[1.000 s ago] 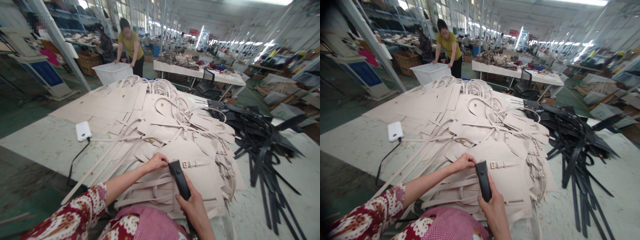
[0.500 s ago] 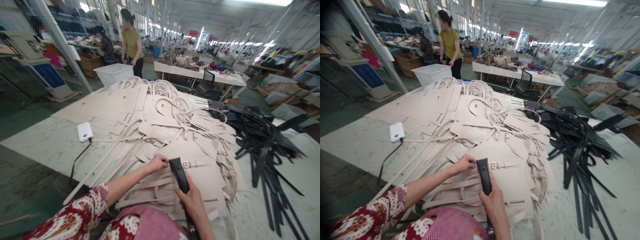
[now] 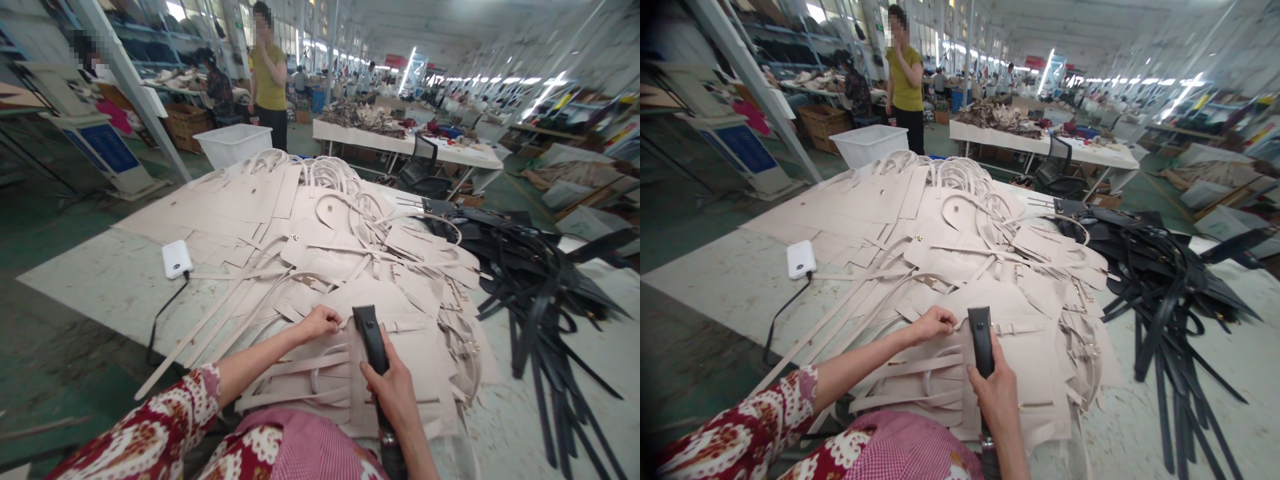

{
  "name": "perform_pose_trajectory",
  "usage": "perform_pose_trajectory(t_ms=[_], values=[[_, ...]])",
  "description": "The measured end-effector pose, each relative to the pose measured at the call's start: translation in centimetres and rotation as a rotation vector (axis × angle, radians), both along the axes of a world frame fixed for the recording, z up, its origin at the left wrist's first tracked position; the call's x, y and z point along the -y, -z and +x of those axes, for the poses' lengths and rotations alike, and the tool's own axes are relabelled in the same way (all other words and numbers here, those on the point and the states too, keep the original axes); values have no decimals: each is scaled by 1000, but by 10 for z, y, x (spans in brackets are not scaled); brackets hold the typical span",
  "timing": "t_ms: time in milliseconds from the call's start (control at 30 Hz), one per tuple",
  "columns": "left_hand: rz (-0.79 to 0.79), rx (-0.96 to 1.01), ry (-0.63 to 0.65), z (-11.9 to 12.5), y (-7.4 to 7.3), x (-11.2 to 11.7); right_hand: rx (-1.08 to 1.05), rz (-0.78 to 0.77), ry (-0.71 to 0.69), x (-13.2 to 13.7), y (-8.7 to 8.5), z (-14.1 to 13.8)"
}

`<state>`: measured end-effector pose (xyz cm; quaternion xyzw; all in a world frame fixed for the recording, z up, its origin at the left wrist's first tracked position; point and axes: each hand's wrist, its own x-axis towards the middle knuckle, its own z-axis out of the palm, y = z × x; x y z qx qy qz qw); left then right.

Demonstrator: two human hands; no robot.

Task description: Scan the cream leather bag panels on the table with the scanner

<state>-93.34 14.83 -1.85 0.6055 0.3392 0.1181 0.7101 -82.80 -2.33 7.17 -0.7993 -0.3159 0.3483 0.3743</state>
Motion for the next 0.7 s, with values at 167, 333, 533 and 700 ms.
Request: perform_pose_trajectory(t_ms=[167,333,533,700], values=[[-26,21,48,-1,0,-3,6,-15,78,11,3,2],[-12,35,33,-3,-2,-1,26,-29,92,23,10,5],[-38,102,113,-8,-12,-12,134,9,116,39,16,6],[26,151,407,-1,-36,-26,197,26,144,56,18,4]])
